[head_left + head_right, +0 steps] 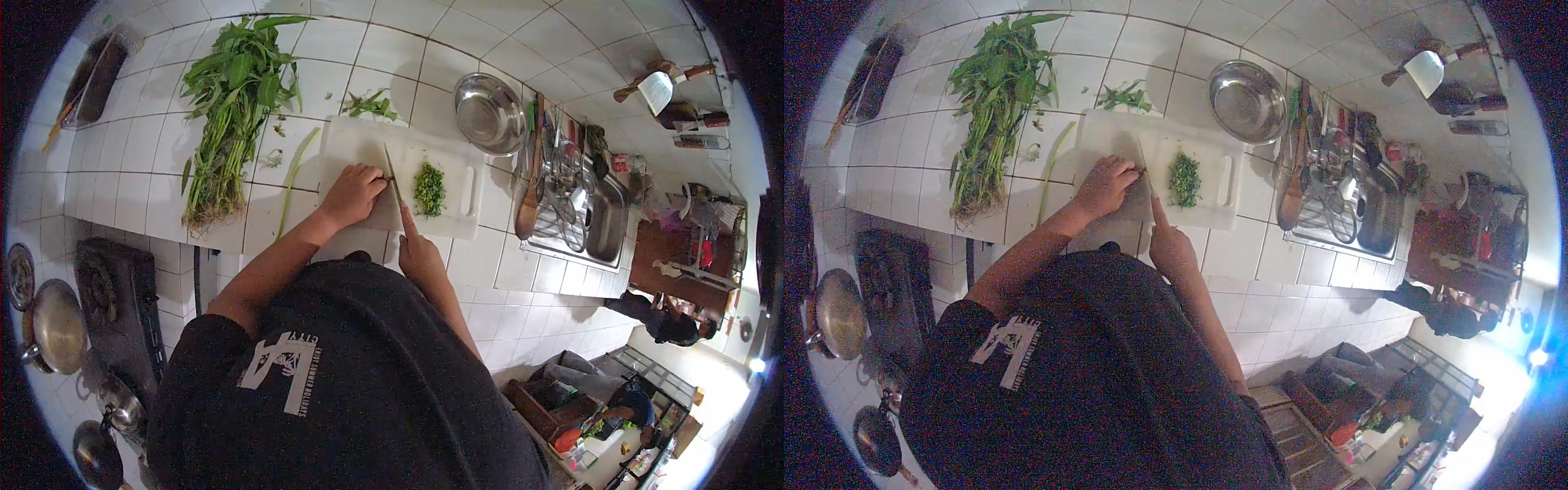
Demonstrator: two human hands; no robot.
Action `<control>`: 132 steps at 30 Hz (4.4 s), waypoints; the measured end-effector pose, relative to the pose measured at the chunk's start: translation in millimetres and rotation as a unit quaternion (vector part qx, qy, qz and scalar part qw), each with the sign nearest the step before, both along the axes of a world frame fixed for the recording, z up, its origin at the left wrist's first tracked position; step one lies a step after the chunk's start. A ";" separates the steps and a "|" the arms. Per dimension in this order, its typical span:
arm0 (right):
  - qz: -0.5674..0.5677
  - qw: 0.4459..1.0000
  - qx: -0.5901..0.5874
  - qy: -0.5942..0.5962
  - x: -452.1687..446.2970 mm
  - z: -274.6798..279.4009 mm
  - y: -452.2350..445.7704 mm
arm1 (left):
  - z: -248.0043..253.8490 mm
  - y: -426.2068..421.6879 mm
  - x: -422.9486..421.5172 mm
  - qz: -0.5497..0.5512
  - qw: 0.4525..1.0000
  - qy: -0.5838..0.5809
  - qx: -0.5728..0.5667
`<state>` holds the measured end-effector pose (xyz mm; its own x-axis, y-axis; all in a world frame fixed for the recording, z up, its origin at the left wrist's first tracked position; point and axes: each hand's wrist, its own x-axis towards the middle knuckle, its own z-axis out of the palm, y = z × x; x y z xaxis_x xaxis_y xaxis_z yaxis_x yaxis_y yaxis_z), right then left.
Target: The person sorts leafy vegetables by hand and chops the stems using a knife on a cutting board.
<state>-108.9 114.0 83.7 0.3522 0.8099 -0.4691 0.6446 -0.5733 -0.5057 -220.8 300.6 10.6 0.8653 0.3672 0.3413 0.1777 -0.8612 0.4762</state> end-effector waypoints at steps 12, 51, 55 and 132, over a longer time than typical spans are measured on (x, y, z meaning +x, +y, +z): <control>-0.005 0.999 0.017 0.039 8.8 27.8 20.6 | -8.4 5.4 6.4 -0.016 0.999 -0.025 -0.018; -0.034 0.996 0.072 0.035 -8.1 -11.9 29.3 | -10.9 -3.3 -0.3 0.034 0.999 -0.010 -0.016; -0.038 0.992 0.112 0.038 -1.6 -24.1 41.1 | -8.5 -0.4 -0.2 0.047 0.998 -0.039 0.009; 0.021 0.997 0.051 0.060 1.4 -7.0 3.0 | -42.0 17.9 3.6 0.004 0.999 -0.033 -0.013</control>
<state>-107.5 117.0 76.7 0.2632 0.8684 -0.4202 0.5976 -0.4887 -0.6357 -217.2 318.5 -31.4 0.8381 0.3832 0.3883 0.1511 -0.8470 0.5097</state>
